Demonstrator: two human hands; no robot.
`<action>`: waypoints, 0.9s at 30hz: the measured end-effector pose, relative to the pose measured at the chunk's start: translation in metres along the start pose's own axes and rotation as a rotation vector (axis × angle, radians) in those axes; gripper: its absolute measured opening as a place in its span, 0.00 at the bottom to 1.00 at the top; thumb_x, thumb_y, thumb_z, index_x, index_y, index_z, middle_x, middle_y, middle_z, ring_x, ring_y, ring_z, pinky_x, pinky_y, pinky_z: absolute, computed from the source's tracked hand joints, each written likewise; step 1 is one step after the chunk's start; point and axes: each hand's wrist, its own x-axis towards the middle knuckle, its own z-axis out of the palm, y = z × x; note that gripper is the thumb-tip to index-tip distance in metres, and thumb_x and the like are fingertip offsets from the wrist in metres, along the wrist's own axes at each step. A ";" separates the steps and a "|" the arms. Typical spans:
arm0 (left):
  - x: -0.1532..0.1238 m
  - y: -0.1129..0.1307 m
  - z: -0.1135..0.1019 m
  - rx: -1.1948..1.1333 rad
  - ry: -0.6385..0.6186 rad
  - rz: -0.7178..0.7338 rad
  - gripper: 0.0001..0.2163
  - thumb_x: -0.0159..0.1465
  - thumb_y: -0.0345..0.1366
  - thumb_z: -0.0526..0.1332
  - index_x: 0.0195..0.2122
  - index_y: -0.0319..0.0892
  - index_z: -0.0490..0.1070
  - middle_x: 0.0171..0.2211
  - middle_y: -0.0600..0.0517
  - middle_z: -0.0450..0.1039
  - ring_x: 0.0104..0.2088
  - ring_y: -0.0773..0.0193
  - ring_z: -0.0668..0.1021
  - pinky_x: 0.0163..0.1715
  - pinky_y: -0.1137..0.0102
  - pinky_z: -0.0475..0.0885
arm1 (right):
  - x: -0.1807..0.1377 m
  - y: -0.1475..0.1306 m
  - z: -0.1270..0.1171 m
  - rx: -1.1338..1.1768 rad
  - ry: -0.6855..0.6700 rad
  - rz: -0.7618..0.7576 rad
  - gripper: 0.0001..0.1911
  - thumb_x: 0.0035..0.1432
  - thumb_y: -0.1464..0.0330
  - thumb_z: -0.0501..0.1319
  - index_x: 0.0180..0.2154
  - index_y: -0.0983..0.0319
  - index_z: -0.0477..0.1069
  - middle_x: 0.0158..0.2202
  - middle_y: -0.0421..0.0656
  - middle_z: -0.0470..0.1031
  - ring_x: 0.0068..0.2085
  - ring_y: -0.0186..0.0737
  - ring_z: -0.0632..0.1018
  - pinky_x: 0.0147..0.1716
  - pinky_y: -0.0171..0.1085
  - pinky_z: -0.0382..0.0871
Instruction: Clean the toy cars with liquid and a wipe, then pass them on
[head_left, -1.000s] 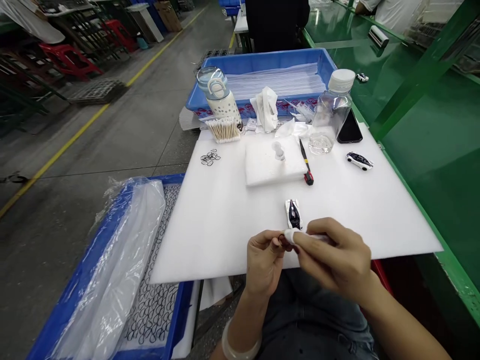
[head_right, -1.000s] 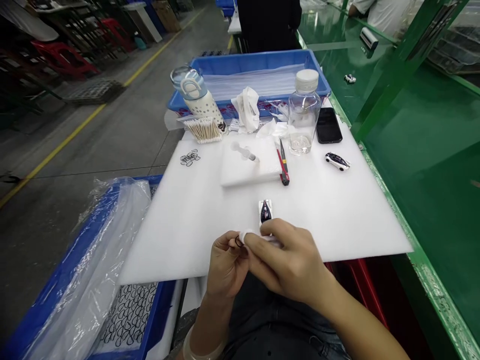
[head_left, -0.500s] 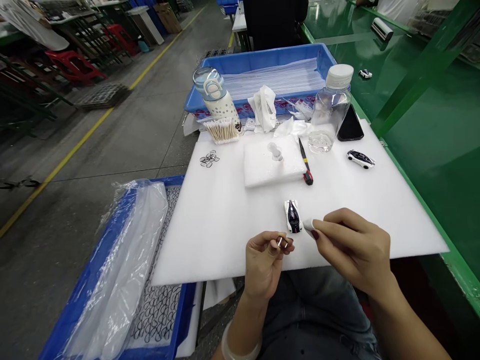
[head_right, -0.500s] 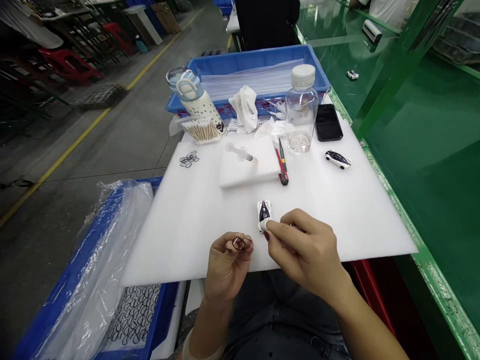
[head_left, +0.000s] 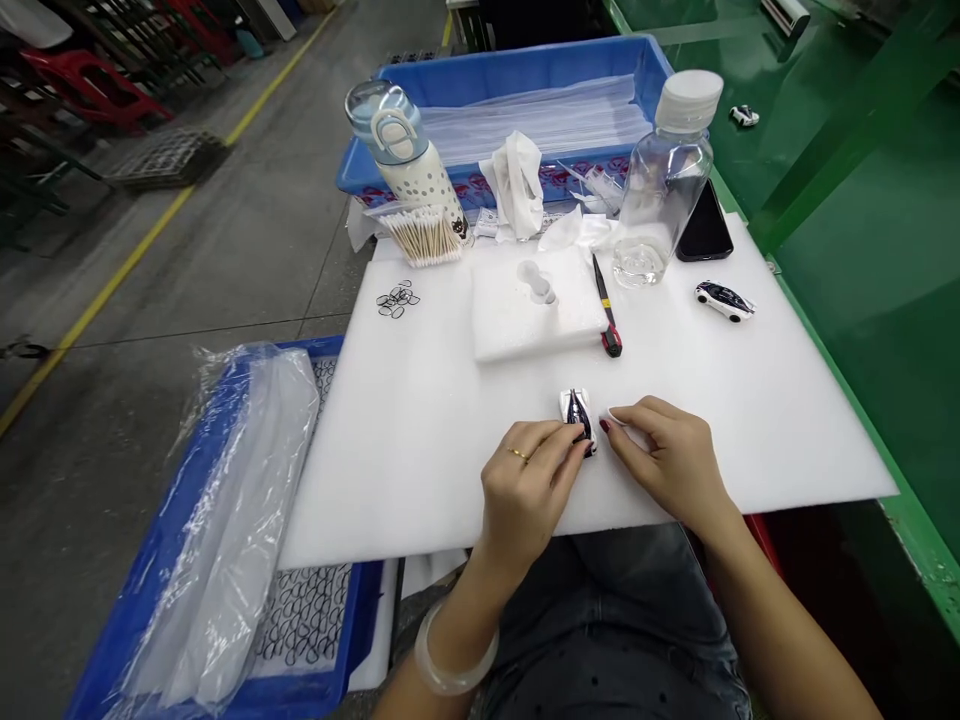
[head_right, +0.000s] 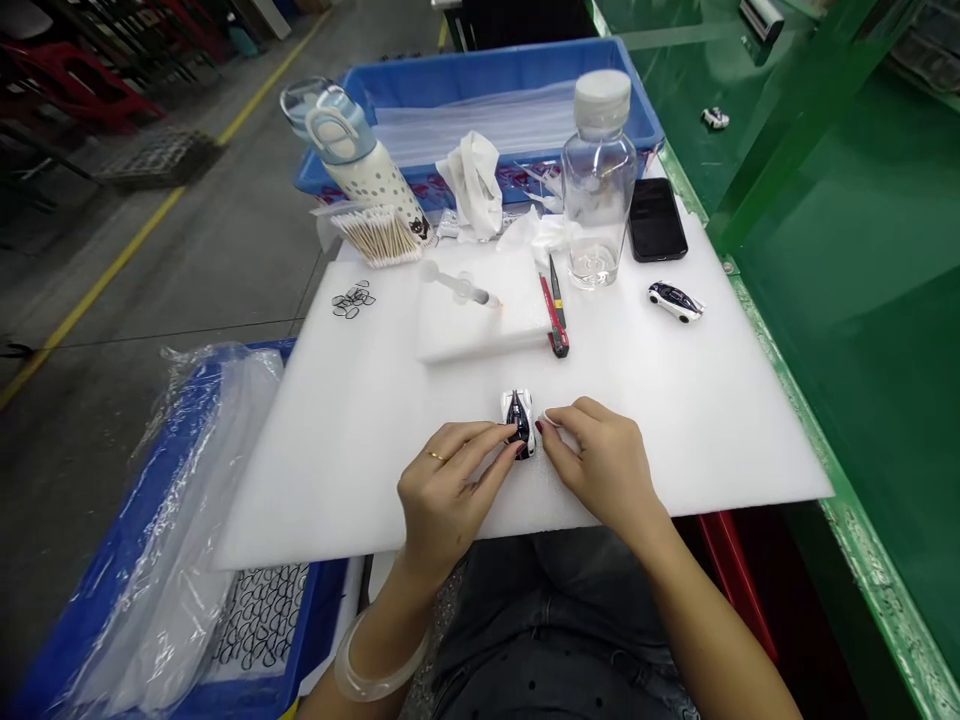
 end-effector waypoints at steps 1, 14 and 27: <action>0.000 0.000 0.001 0.016 -0.014 0.008 0.06 0.63 0.29 0.64 0.41 0.42 0.78 0.33 0.48 0.79 0.33 0.61 0.79 0.35 0.67 0.77 | 0.000 0.000 0.000 -0.011 -0.009 0.000 0.08 0.63 0.70 0.60 0.36 0.65 0.78 0.27 0.40 0.74 0.22 0.29 0.70 0.21 0.31 0.60; 0.000 -0.008 -0.004 -0.181 -0.119 -0.355 0.13 0.61 0.33 0.68 0.48 0.46 0.77 0.50 0.47 0.77 0.49 0.54 0.79 0.51 0.57 0.75 | 0.004 -0.001 0.000 -0.041 -0.098 0.065 0.09 0.63 0.66 0.61 0.35 0.63 0.78 0.28 0.40 0.75 0.25 0.31 0.72 0.24 0.32 0.60; 0.005 -0.010 -0.005 -0.246 -0.180 -0.438 0.13 0.61 0.29 0.65 0.47 0.45 0.77 0.52 0.47 0.76 0.52 0.53 0.76 0.53 0.54 0.73 | 0.007 -0.002 0.002 -0.066 -0.111 0.136 0.10 0.61 0.62 0.63 0.33 0.62 0.77 0.29 0.40 0.77 0.26 0.32 0.73 0.25 0.33 0.60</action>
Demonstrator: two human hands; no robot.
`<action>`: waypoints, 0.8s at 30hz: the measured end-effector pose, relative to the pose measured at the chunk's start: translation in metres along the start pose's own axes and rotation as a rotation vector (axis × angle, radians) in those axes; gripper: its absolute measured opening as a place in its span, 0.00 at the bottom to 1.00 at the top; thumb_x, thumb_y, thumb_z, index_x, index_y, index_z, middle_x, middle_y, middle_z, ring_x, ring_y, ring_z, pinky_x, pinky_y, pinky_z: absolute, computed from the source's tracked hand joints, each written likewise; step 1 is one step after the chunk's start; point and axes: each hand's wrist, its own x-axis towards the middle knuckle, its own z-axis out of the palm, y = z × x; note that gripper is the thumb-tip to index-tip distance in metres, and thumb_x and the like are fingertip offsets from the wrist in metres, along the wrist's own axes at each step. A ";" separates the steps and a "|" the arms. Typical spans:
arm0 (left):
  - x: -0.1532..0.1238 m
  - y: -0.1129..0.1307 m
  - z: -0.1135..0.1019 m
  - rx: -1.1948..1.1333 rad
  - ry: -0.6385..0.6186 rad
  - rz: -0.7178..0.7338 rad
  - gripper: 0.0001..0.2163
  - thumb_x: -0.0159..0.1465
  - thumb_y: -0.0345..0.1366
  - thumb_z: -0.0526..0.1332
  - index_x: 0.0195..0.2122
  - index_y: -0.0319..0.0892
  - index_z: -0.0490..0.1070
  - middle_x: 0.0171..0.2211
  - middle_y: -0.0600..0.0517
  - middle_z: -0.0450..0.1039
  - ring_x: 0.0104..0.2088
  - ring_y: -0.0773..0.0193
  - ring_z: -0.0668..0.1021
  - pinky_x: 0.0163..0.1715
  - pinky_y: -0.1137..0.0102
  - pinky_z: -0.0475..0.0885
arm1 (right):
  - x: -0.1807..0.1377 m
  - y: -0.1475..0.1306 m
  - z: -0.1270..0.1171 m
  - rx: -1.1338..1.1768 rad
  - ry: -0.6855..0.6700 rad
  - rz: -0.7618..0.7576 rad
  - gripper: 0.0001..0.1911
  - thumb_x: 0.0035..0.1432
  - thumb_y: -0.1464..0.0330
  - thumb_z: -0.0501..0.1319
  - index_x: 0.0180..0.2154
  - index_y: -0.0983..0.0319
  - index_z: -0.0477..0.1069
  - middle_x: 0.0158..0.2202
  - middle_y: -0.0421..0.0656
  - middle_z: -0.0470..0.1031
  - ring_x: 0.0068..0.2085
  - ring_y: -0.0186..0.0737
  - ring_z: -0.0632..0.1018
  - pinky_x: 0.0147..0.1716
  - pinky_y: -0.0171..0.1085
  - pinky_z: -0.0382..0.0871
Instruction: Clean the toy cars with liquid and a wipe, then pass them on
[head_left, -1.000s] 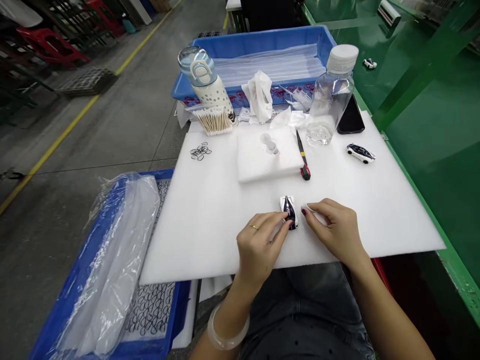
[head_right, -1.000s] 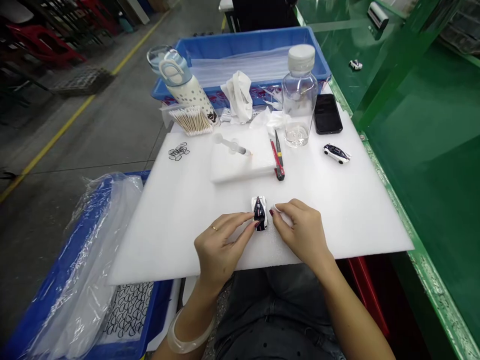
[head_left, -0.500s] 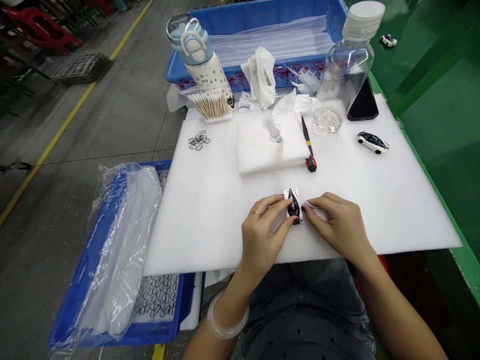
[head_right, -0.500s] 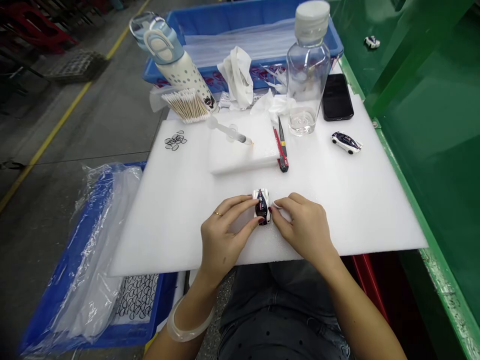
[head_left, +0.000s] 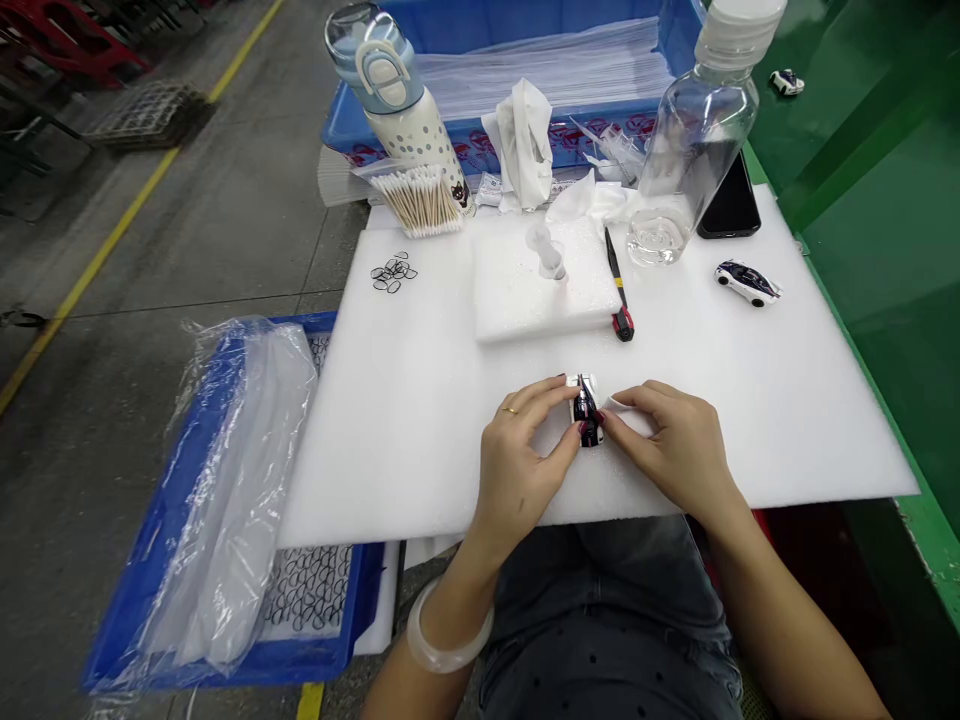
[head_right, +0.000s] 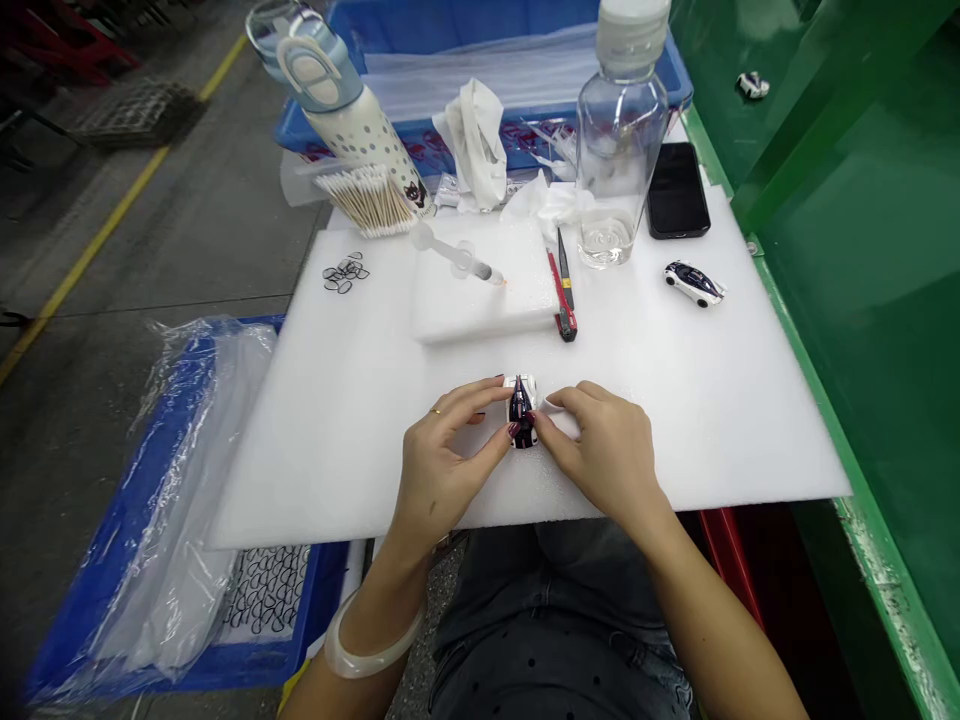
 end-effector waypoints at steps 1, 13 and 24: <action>0.002 -0.001 -0.003 0.012 -0.039 0.008 0.16 0.61 0.30 0.65 0.50 0.46 0.75 0.55 0.46 0.74 0.54 0.52 0.74 0.54 0.53 0.72 | 0.001 0.000 0.000 0.005 -0.004 0.002 0.10 0.61 0.62 0.63 0.33 0.61 0.77 0.29 0.40 0.77 0.26 0.33 0.73 0.25 0.33 0.60; 0.004 -0.007 -0.001 0.199 -0.141 0.153 0.20 0.54 0.40 0.73 0.47 0.43 0.74 0.43 0.47 0.69 0.45 0.53 0.74 0.46 0.57 0.73 | -0.021 0.007 -0.010 0.076 0.152 -0.297 0.08 0.63 0.74 0.59 0.43 0.62 0.76 0.33 0.43 0.75 0.26 0.30 0.72 0.22 0.30 0.63; 0.003 -0.008 -0.006 0.126 -0.158 0.137 0.15 0.57 0.31 0.70 0.47 0.42 0.75 0.42 0.49 0.68 0.44 0.57 0.73 0.45 0.60 0.73 | -0.022 0.003 0.000 -0.137 0.083 -0.329 0.10 0.66 0.71 0.57 0.44 0.62 0.76 0.39 0.46 0.75 0.28 0.31 0.73 0.26 0.33 0.68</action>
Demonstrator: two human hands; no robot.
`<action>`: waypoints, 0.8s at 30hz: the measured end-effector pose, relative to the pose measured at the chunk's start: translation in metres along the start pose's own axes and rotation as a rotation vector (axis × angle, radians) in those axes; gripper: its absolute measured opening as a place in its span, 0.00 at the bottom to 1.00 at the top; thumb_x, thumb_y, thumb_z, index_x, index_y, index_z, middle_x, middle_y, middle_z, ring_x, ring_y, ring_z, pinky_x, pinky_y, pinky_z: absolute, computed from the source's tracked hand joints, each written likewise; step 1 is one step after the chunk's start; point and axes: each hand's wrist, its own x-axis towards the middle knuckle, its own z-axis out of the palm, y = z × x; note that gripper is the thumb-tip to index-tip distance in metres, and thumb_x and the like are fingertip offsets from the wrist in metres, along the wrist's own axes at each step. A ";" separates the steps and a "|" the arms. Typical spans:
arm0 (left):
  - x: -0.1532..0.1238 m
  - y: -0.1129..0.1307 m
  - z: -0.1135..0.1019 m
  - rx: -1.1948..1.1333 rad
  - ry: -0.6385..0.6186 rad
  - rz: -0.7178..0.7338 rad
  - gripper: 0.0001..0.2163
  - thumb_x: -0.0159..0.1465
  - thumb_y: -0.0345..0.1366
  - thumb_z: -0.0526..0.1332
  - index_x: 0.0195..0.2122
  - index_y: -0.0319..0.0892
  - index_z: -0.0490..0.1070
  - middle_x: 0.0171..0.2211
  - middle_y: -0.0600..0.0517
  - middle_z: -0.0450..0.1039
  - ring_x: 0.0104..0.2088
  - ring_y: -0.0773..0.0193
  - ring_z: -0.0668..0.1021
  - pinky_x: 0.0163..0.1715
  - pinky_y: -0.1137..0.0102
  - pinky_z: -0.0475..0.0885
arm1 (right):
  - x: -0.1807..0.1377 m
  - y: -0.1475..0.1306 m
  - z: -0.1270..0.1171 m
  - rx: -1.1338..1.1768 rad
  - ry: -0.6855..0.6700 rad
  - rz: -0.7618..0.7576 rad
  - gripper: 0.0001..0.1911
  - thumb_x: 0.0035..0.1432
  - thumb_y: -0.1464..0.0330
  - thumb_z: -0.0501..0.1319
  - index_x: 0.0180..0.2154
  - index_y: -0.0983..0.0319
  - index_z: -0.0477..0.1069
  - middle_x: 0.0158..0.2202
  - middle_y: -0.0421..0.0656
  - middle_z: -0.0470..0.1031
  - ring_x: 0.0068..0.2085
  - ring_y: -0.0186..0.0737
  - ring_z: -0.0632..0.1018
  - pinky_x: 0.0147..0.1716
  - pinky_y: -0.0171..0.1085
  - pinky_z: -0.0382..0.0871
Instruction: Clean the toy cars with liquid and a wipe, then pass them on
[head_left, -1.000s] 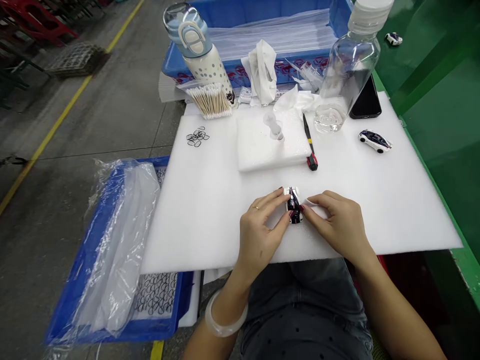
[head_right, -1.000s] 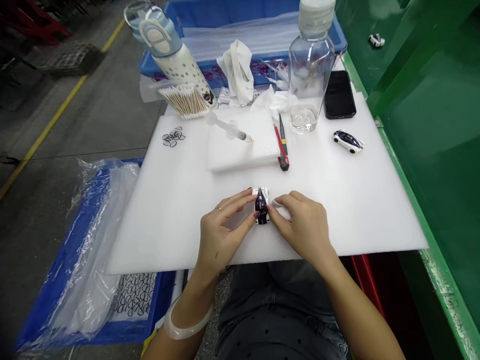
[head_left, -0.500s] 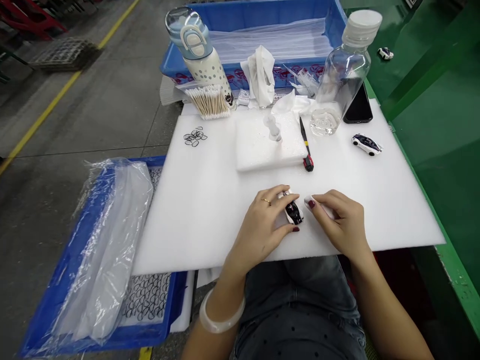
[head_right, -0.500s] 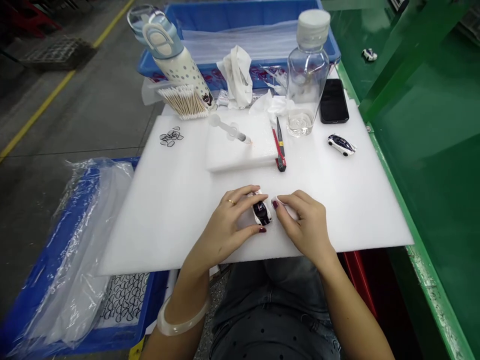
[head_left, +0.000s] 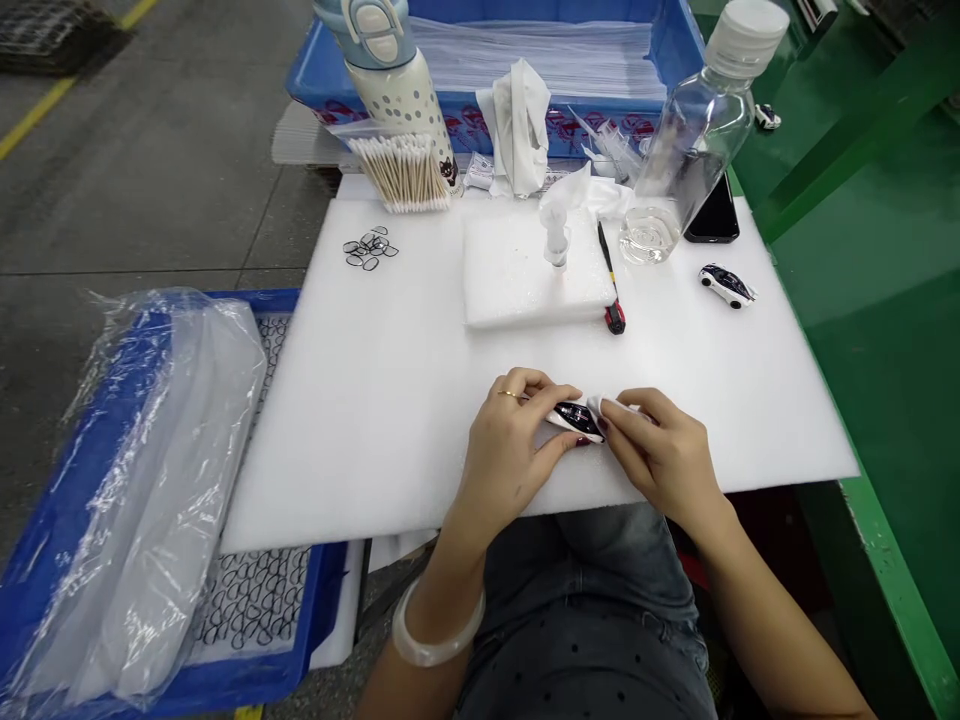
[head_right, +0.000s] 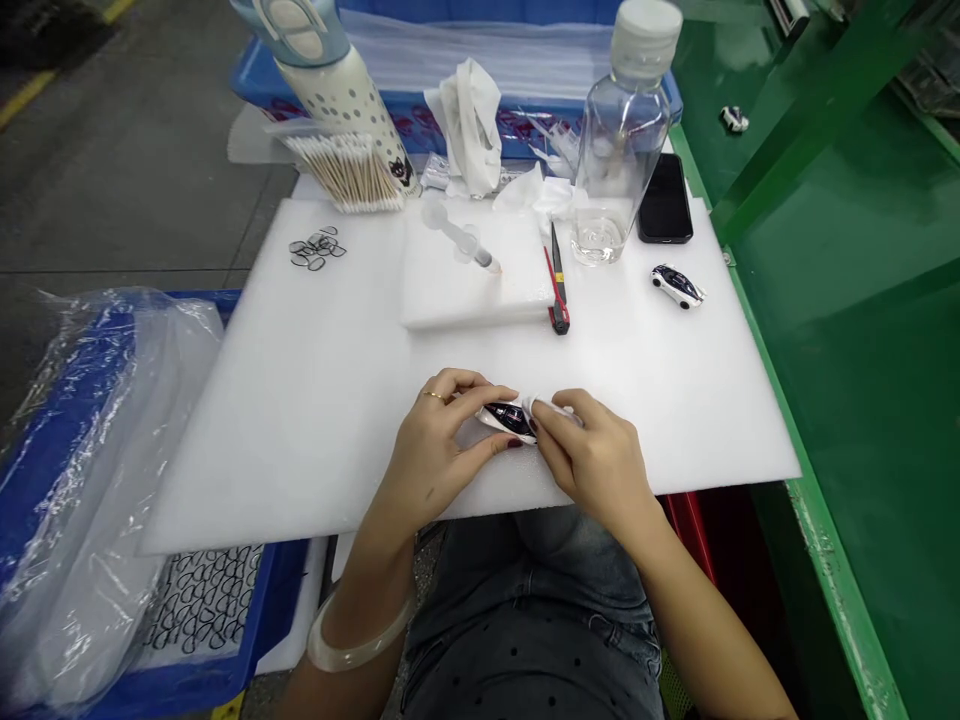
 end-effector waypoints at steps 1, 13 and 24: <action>0.000 0.000 0.000 -0.003 -0.004 -0.003 0.15 0.57 0.31 0.70 0.47 0.42 0.75 0.42 0.49 0.68 0.44 0.57 0.73 0.45 0.60 0.73 | 0.001 0.001 0.001 0.002 0.013 0.043 0.10 0.66 0.71 0.57 0.45 0.61 0.76 0.39 0.46 0.75 0.26 0.30 0.72 0.25 0.32 0.67; 0.001 -0.003 -0.005 -0.071 -0.064 -0.033 0.17 0.59 0.27 0.68 0.50 0.42 0.75 0.45 0.49 0.68 0.47 0.58 0.73 0.50 0.61 0.71 | -0.008 -0.005 -0.009 0.058 -0.049 -0.155 0.08 0.62 0.73 0.60 0.41 0.62 0.77 0.37 0.46 0.73 0.28 0.32 0.73 0.24 0.33 0.66; -0.006 -0.011 -0.008 -0.157 0.099 -0.104 0.13 0.64 0.41 0.65 0.50 0.49 0.74 0.46 0.51 0.72 0.46 0.60 0.75 0.47 0.64 0.73 | 0.035 0.020 -0.047 -0.180 0.069 0.056 0.17 0.61 0.65 0.62 0.50 0.63 0.74 0.49 0.53 0.76 0.47 0.55 0.74 0.46 0.54 0.68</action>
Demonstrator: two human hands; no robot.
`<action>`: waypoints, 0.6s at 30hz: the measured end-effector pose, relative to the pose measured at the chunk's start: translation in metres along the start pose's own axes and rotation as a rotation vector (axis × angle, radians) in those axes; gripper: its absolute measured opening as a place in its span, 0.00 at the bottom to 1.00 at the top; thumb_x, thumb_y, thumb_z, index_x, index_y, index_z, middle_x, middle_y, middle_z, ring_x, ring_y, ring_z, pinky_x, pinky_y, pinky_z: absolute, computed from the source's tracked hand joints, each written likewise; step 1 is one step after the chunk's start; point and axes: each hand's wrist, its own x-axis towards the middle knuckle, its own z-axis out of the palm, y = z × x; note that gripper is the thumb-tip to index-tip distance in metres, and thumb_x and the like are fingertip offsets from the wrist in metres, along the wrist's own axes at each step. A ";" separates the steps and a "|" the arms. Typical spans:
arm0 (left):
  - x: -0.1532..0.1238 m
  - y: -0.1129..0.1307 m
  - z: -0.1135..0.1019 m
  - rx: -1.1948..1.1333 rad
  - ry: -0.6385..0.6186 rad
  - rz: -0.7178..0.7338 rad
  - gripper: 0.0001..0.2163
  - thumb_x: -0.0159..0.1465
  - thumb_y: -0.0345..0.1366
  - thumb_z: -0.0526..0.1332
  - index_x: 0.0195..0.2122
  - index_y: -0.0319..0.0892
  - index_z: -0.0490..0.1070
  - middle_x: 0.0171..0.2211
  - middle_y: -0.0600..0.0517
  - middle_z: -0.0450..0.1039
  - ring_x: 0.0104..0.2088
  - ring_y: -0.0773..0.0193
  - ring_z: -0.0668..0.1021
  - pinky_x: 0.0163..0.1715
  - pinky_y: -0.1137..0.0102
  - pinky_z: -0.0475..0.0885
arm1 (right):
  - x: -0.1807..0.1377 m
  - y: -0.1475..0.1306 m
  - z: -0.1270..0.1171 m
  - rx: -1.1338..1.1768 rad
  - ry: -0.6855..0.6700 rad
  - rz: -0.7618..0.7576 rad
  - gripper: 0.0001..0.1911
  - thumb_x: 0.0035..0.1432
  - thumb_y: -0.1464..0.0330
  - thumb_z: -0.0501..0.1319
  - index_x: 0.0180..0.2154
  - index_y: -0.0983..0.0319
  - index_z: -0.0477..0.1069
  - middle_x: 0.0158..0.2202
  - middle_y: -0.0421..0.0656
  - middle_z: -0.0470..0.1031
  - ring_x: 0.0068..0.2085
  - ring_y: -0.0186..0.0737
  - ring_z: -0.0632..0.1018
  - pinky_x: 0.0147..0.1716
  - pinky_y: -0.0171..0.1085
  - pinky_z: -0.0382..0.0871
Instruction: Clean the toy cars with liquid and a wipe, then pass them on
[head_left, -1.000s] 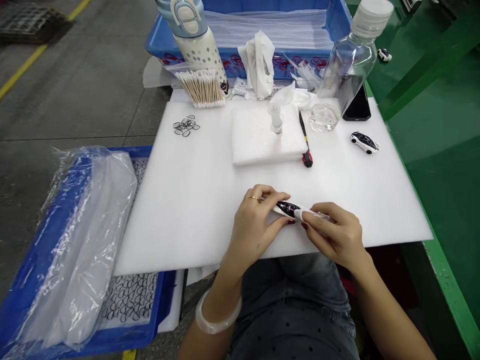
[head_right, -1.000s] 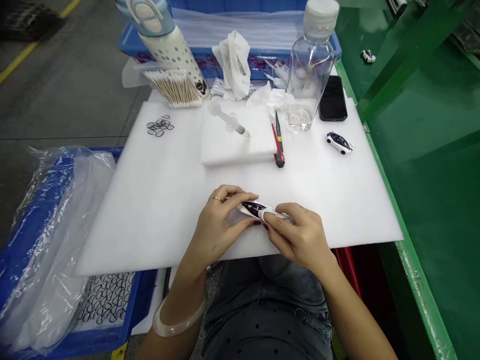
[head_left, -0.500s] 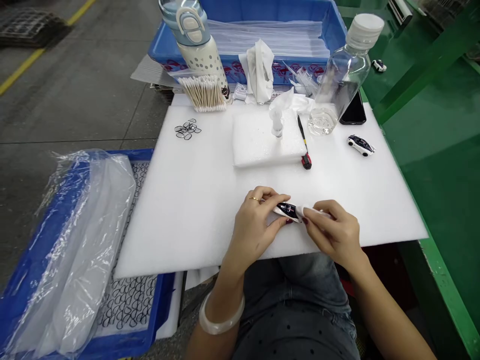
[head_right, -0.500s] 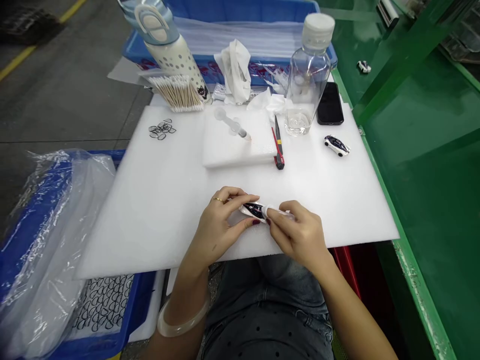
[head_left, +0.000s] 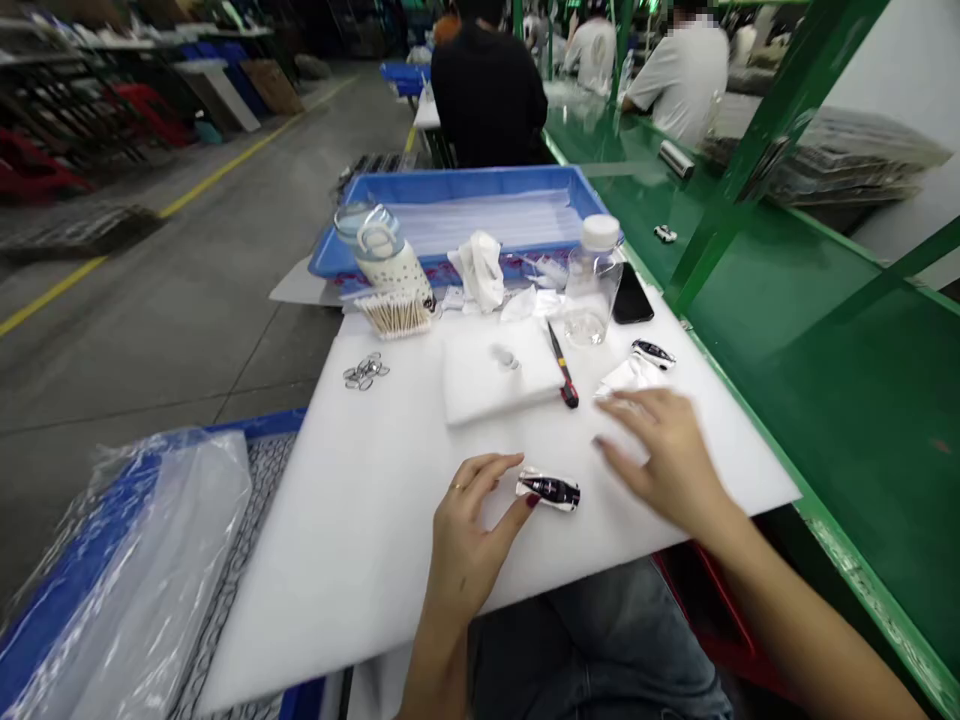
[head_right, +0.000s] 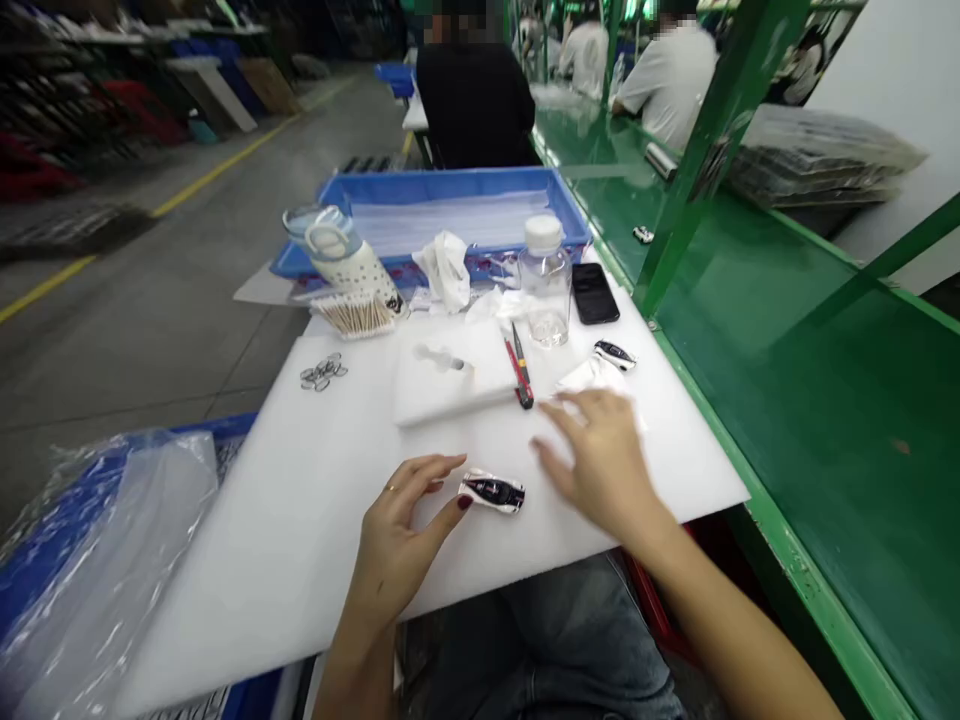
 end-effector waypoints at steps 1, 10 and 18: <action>0.000 -0.001 0.000 0.000 0.015 -0.020 0.12 0.65 0.43 0.63 0.48 0.49 0.75 0.45 0.51 0.72 0.45 0.60 0.76 0.46 0.64 0.73 | -0.004 -0.012 0.008 0.084 -0.091 -0.042 0.22 0.60 0.64 0.62 0.55 0.64 0.70 0.49 0.53 0.76 0.47 0.53 0.74 0.46 0.53 0.69; -0.005 0.001 -0.002 0.090 -0.011 -0.160 0.15 0.64 0.51 0.60 0.44 0.50 0.78 0.48 0.49 0.74 0.48 0.52 0.76 0.36 0.64 0.76 | -0.030 0.067 -0.016 0.173 0.057 0.269 0.26 0.58 0.65 0.60 0.59 0.58 0.65 0.47 0.47 0.77 0.43 0.47 0.77 0.44 0.45 0.72; -0.006 -0.002 0.005 0.142 -0.029 -0.116 0.14 0.63 0.51 0.59 0.43 0.53 0.79 0.48 0.50 0.75 0.51 0.50 0.76 0.49 0.54 0.75 | -0.075 0.233 -0.075 -0.509 -0.012 1.013 0.28 0.55 0.63 0.58 0.56 0.66 0.70 0.49 0.56 0.77 0.49 0.63 0.76 0.43 0.53 0.72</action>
